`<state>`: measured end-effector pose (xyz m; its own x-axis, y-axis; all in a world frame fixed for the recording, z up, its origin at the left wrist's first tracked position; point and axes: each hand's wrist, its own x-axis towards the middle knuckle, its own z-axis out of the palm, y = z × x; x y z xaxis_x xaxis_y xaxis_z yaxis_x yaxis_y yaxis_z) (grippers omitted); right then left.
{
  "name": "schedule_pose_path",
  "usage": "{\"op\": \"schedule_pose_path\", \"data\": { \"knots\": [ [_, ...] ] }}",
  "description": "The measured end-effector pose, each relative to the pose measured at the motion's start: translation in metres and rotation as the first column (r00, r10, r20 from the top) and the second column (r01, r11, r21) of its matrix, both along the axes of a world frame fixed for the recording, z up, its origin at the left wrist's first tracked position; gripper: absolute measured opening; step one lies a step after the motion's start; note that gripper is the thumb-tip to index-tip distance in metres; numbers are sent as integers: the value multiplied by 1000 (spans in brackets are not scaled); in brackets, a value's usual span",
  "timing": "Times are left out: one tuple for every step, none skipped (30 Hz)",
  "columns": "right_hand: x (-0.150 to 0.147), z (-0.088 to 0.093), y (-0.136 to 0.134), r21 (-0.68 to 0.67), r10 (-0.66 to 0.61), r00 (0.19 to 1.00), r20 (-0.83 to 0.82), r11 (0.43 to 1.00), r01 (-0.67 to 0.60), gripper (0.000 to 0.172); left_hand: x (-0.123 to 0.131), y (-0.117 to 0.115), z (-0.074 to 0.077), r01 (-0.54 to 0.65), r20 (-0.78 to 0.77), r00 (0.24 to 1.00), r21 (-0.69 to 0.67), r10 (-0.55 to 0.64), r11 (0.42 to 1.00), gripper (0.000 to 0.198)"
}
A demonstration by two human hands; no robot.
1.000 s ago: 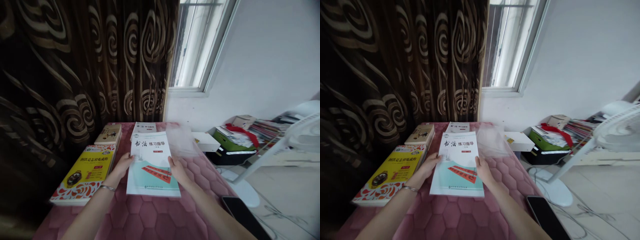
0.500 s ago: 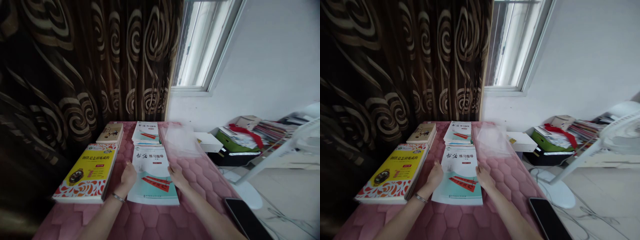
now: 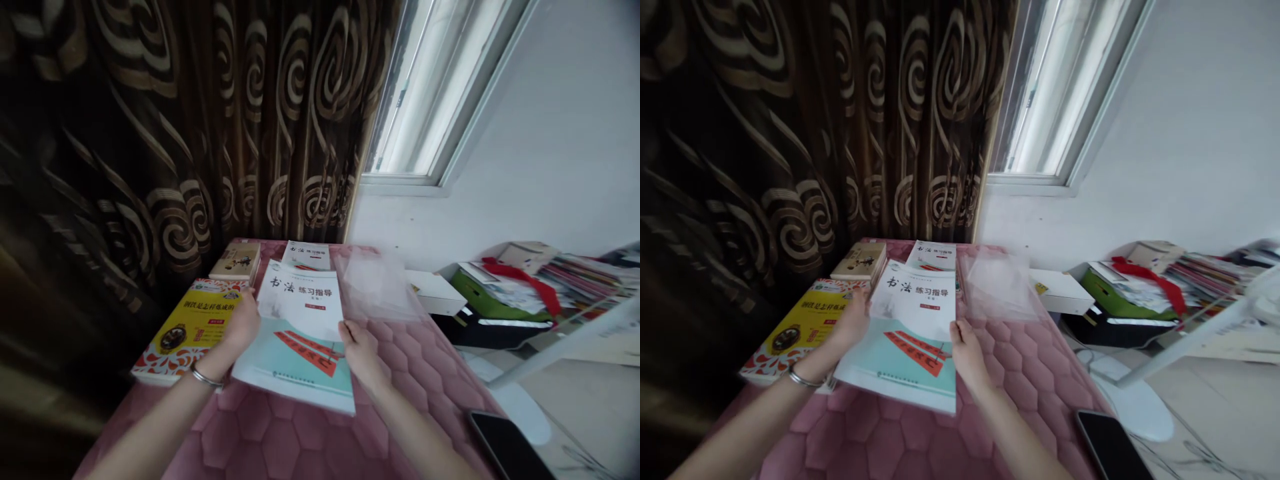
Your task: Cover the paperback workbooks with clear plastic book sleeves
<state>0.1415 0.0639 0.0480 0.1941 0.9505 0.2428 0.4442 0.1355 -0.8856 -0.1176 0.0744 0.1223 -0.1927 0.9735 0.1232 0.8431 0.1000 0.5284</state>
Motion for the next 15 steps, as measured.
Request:
{"op": "schedule_pose_path", "data": {
  "knots": [
    [-13, 6, 0, 14, 12, 1000, -19, 1000, -11, 33, -15, -1, 8, -18, 5, 1000, 14, 17, 1000, 40],
    [-29, 12, 0, 19, 29, 999, -38, 999, -28, 33, -31, -2, 15, -32, 6, 999, 24, 32, 999, 39],
    [-46, 18, 0, 18, 53, 997, -59, 998, -52, 33, -48, -4, 20, -55, 7, 998, 29, 54, 998, 39],
    [-64, 23, 1, 13, 83, 993, -81, 997, -82, 32, -66, -6, 24, -69, 7, 998, 37, 69, 997, 38],
    [-83, 26, 3, 7, 119, 988, -100, 993, -119, 30, -84, -9, 26, -92, 2, 996, 34, 92, 995, 39],
    [-102, 28, 4, 1, 152, 982, -114, 988, -153, 29, -102, -11, 27, -126, -7, 992, 13, 127, 992, 40],
    [-121, 29, 6, -7, 184, 976, -118, 982, -187, 28, -120, -14, 26, -166, -16, 986, -11, 166, 986, 42],
    [-140, 29, 8, -19, 212, 970, -115, 976, -216, 27, -136, -16, 23, -197, -26, 980, -42, 196, 980, 46],
    [-157, 27, 9, -35, 232, 967, -105, 971, -236, 26, -152, -18, 20, -218, -35, 976, -68, 216, 973, 51],
    [-173, 24, 10, -50, 248, 965, -91, 966, -253, 25, -165, -20, 15, -228, -41, 974, -100, 225, 969, 56],
    [-186, 20, 11, -65, 259, 963, -76, 962, -264, 23, -176, -22, 10, -234, -46, 972, -134, 230, 963, 61],
    [-198, 15, 11, -78, 268, 962, -61, 959, -272, 23, -185, -24, 5, -243, -52, 970, -171, 237, 955, 65],
    [-207, 10, 11, -90, 276, 960, -46, 956, -279, 22, -191, -25, 0, -253, -61, 967, -201, 246, 946, 67],
    [-213, 5, 11, -104, 281, 959, -33, 953, -283, 22, -196, -26, -5, -262, -72, 965, -222, 252, 939, 68],
    [-218, 0, 11, -118, 284, 958, -26, 951, -285, 21, -199, -27, -9, -269, -86, 963, -236, 256, 934, 67]
  ]
}}
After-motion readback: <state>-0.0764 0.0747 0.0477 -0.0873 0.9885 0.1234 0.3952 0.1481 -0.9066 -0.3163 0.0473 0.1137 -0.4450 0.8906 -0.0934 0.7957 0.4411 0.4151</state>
